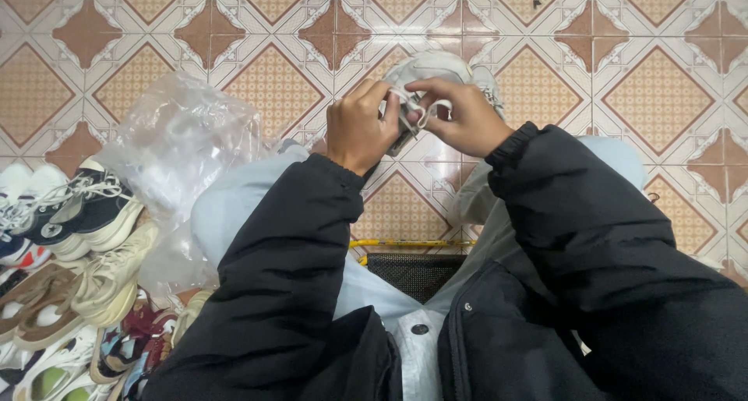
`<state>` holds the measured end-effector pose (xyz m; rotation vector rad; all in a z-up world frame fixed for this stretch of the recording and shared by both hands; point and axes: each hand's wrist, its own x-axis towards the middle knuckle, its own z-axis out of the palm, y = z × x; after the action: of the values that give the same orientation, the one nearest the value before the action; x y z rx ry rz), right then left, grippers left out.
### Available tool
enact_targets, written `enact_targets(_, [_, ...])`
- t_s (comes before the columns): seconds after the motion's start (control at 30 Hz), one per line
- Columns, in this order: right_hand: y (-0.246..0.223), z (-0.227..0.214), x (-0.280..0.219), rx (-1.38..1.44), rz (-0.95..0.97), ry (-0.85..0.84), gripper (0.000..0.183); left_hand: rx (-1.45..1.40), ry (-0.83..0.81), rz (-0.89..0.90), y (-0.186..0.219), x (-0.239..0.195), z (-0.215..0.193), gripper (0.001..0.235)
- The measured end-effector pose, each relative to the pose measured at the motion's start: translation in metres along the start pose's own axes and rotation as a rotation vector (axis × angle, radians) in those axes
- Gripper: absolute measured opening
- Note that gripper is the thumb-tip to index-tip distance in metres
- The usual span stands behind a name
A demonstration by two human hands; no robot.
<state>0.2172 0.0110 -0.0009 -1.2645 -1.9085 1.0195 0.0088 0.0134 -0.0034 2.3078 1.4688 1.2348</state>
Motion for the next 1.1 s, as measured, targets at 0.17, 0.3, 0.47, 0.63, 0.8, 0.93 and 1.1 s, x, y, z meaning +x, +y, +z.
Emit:
enact_targets(0.17, [0.003, 0.003, -0.002, -0.214, -0.05, -0.097, 0.041, -0.081, 0.068, 0.037, 0.008, 0.0, -0.003, 0.004])
enact_targets(0.3, [0.014, 0.007, -0.001, -0.329, -0.061, -0.095, 0.023, -0.196, 0.08, 0.114, 0.012, 0.0, -0.003, 0.006])
enact_targets(0.47, [0.027, 0.014, 0.0, -0.325, -0.104, -0.013, 0.009, -0.299, 0.075, 0.107, 0.017, 0.002, -0.007, 0.007])
enact_targets(0.63, [0.015, 0.017, -0.004, -0.168, -0.098, 0.112, 0.006, -0.417, 0.004, 0.042, 0.02, 0.007, -0.017, 0.011])
enact_targets(0.8, [0.002, 0.012, 0.001, 0.154, -0.021, 0.261, 0.021, -0.386, -0.302, -0.211, 0.007, 0.001, -0.018, 0.047])
enact_targets(0.93, [0.01, 0.011, 0.004, 0.292, 0.035, 0.287, 0.008, -0.215, -0.5, -0.23, 0.01, -0.003, -0.012, 0.063])
enact_targets(1.1, [0.011, 0.007, 0.004, 0.342, 0.05, 0.292, 0.01, -0.097, -0.288, -0.143, -0.004, -0.02, 0.02, 0.042])
